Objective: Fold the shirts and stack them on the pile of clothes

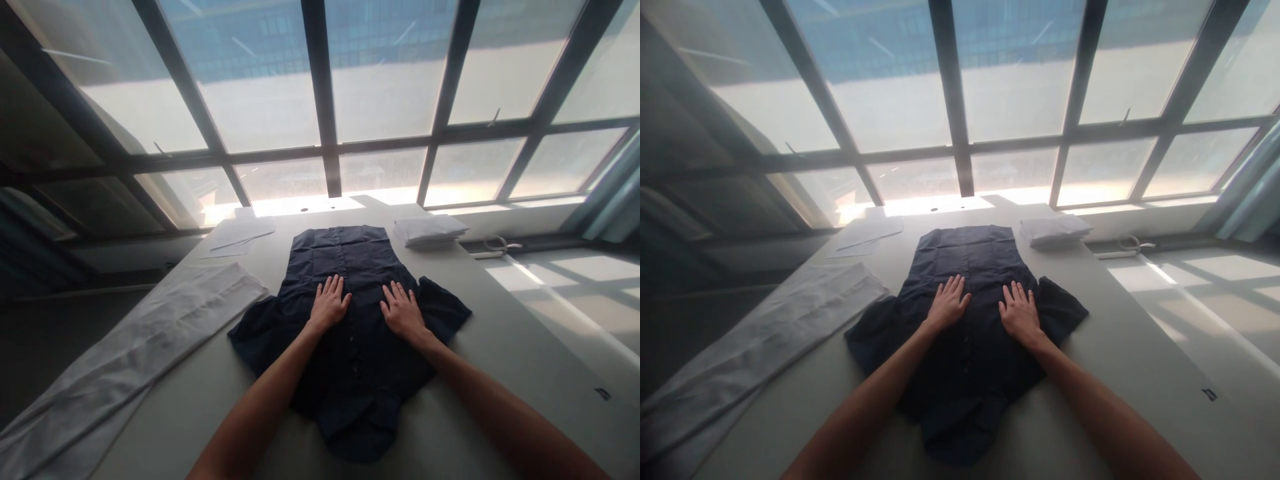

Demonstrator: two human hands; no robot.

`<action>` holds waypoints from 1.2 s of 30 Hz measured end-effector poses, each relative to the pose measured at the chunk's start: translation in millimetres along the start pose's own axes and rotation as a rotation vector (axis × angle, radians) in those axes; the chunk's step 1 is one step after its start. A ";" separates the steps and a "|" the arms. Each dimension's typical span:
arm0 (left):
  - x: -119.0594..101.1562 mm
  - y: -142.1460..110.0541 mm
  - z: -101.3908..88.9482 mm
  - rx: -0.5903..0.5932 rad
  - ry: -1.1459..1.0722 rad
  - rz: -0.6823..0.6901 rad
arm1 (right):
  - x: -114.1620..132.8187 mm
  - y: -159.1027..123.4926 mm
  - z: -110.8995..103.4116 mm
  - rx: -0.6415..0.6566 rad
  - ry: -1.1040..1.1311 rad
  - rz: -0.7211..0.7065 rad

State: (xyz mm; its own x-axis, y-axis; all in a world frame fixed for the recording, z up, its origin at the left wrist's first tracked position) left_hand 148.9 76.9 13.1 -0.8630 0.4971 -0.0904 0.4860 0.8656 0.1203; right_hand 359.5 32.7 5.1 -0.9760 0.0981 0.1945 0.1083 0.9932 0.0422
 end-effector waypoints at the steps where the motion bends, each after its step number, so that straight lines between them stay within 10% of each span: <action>1: 0.8 -0.8 2.0 -0.005 0.005 0.005 | 1.0 -0.9 -0.7 0.002 0.002 -0.002; 15: -2.3 -8.8 3.6 0.096 0.129 0.100 | 135.1 34.3 10.7 0.185 0.300 -0.336; 31: -6.4 -7.1 -6.2 -0.023 0.017 0.003 | -7.5 142.3 15.7 0.048 -0.027 0.069; 36: -6.0 -6.7 -6.5 -0.025 0.022 -0.001 | -15.3 149.8 10.0 0.049 -0.050 0.139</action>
State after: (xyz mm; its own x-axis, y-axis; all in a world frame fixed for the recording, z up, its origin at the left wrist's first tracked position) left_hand 149.9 67.8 19.2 -0.8663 0.4948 -0.0685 0.4820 0.8640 0.1453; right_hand 388.7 180.6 -1.3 -0.9604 0.2370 0.1462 0.2352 0.9715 -0.0296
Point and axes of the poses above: each hand's wrist, its own y-axis towards the middle knuckle, its own z-axis out of the palm, x = y × z, the point moved 6 cm from there along y, towards the middle knuckle, and after that the axes turned 12 degrees about z, right-handed, at the moved point
